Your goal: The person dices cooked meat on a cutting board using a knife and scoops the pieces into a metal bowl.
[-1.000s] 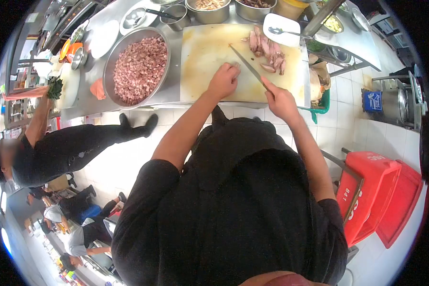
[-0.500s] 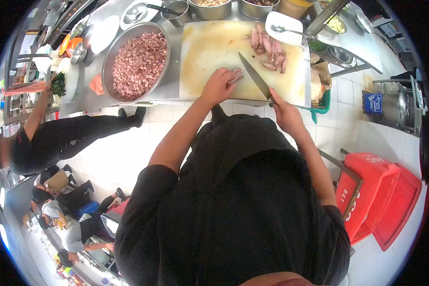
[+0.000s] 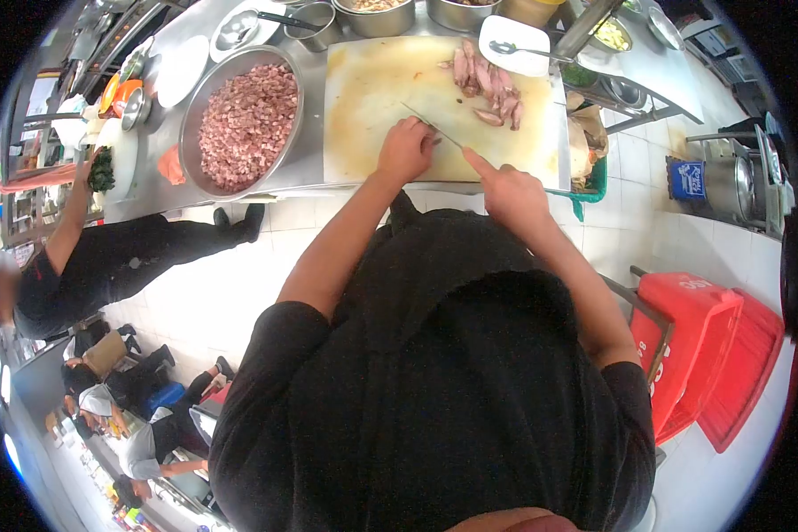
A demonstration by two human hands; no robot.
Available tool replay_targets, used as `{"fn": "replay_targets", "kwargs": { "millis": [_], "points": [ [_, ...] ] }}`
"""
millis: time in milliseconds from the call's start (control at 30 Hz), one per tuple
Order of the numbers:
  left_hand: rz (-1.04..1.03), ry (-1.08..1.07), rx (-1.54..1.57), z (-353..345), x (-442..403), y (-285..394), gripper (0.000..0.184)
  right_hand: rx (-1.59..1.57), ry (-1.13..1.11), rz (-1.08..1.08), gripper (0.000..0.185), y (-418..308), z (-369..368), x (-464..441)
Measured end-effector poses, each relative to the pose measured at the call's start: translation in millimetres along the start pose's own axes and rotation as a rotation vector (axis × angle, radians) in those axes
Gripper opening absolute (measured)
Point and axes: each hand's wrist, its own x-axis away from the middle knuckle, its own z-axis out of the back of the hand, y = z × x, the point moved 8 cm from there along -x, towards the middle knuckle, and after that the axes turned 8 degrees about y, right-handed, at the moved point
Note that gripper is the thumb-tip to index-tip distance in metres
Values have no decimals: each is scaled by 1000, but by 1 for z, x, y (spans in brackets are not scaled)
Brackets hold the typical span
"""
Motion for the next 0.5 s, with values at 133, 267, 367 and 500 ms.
{"fn": "replay_targets", "kwargs": {
  "millis": [133,267,367,500],
  "points": [
    [17,7,38,-3,-1,-3,7,-8,53,1,58,3,-19,-17],
    [52,2,58,-3,-4,-4,5,-90,182,47,60,12,-42,-32],
    [49,38,93,0,-3,-6,5,-133,101,17,67,10,-31,-28],
    [34,42,88,0,0,-5,5,-29,38,5,63,1,-13,-8]
  ]
}}
